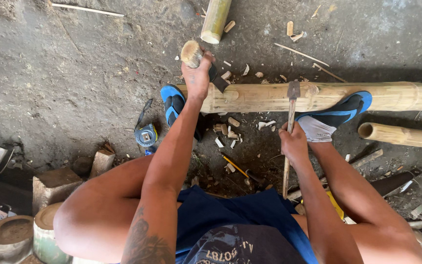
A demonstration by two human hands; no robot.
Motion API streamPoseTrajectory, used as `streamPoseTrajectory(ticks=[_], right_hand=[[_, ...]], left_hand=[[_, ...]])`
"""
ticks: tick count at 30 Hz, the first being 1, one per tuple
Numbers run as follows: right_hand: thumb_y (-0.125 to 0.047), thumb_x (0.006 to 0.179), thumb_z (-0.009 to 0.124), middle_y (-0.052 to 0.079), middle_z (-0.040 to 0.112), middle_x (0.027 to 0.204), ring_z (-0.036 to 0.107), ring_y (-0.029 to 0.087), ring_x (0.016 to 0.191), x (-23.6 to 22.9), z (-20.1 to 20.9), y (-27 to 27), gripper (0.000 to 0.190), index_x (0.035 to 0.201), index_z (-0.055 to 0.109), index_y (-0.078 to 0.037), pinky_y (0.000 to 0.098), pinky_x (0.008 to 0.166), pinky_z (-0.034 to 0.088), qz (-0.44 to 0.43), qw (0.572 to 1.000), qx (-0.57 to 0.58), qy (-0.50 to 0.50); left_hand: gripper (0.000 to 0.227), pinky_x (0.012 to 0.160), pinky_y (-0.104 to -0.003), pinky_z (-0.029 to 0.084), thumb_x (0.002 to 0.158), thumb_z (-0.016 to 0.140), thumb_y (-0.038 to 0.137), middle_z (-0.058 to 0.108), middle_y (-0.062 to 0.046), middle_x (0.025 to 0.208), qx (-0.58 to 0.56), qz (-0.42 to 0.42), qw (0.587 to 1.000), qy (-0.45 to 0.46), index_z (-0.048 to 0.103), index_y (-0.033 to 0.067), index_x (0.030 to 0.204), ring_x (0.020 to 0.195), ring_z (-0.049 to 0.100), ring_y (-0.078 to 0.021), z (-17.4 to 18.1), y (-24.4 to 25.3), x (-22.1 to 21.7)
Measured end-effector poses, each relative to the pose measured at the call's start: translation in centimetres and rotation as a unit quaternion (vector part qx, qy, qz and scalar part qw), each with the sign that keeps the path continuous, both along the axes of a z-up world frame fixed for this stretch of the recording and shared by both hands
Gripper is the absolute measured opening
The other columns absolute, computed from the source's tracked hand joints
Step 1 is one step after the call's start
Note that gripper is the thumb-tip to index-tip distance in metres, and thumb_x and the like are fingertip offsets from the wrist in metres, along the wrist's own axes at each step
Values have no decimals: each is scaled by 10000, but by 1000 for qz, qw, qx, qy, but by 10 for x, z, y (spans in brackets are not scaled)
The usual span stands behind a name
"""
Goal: The person marks a bamboo pole with a pencil, then uses a chisel and hammer to carve a hole into the pole. They repeatedly strike the chisel to remove material and occasionally check the fit with a bamboo tube.
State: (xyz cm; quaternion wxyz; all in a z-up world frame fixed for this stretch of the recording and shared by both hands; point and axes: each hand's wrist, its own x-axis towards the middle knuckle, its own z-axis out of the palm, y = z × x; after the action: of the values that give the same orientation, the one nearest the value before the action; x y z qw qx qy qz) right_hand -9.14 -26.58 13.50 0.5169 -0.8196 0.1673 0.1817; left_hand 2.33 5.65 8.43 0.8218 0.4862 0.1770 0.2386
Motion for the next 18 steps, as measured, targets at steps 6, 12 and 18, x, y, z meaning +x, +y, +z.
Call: streamPoseTrajectory(ticks=[6,12,18], right_hand=[[-97,961,626,53,541,665,500,129,461,10,-1,4,112,1004,553,-24,307,392,385,35,996,-55,-56],[-30,1020,545,138,665,795,604,177,520,62,87,46,57,1061,576,-4,327,396,464,184,930,-119,-297],[107,959,484,238,638,1100,628,190,621,109,202,103,332,1281,404,106,266,469,514,349,798,-110,-480]], left_hand=[[151,778,-300,567,918,698,43,707,-50,916,73,-52,996,21,638,26,1055,834,694,-132,6,-2,2],[196,786,-281,553,873,725,46,697,-11,945,133,4,991,25,660,17,1056,846,656,-100,11,-16,1],[147,781,-288,555,921,760,82,707,-31,924,111,-47,992,24,687,0,1019,839,656,-119,2,-23,-21]])
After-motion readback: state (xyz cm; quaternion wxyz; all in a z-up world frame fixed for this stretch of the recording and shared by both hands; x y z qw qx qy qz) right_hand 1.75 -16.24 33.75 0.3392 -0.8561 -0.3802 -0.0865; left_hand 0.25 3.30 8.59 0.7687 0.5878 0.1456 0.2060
